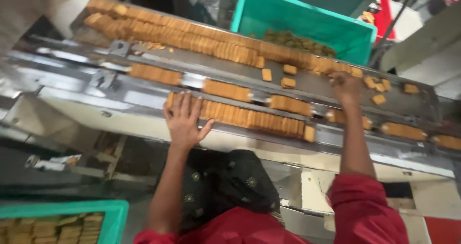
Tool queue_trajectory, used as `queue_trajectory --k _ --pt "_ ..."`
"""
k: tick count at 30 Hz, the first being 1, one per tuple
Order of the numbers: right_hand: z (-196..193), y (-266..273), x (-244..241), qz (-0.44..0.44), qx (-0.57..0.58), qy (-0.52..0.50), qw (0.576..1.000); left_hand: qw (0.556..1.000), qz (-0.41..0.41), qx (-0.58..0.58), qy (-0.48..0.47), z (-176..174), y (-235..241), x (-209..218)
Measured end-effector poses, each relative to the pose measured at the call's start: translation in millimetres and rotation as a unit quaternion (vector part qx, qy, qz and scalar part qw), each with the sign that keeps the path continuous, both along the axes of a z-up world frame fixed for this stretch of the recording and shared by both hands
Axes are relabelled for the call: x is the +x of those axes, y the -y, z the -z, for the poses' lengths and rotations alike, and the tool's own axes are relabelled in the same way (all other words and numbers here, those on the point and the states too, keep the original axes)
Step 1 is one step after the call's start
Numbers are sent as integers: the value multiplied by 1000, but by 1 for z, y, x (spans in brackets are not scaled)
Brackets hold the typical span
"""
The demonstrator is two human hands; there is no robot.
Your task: The person arranges rectangular biscuits on a moving conveyor belt by hand, aligning them into neat rows. They occasionally pick up scattered biscuits and place them into a green bin beside the belt.
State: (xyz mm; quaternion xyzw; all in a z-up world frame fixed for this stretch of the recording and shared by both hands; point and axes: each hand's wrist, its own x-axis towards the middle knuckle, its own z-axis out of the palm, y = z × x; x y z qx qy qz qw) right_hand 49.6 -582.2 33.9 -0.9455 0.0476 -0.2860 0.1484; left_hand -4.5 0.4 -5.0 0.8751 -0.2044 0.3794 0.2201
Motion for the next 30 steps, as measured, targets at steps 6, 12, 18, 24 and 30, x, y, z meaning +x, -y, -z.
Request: queue_trajectory --k 6,12,18,24,30 --pt "-17 -77 -12 -59 123 -103 985 1000 10 -16 -15 3 -2 -2" --pt "-48 -179 -23 -160 109 -88 977 1000 10 -15 -7 1 -2 -2" --pt "-71 -197 -113 -62 59 16 996 999 20 -13 -23 6 -3 1" --pt "-47 -238 -192 -21 18 -5 1000 999 37 -35 -4 -21 8 -18" --pt "-28 -259 -183 -20 -15 -19 999 972 180 133 -75 -58 104 -45"
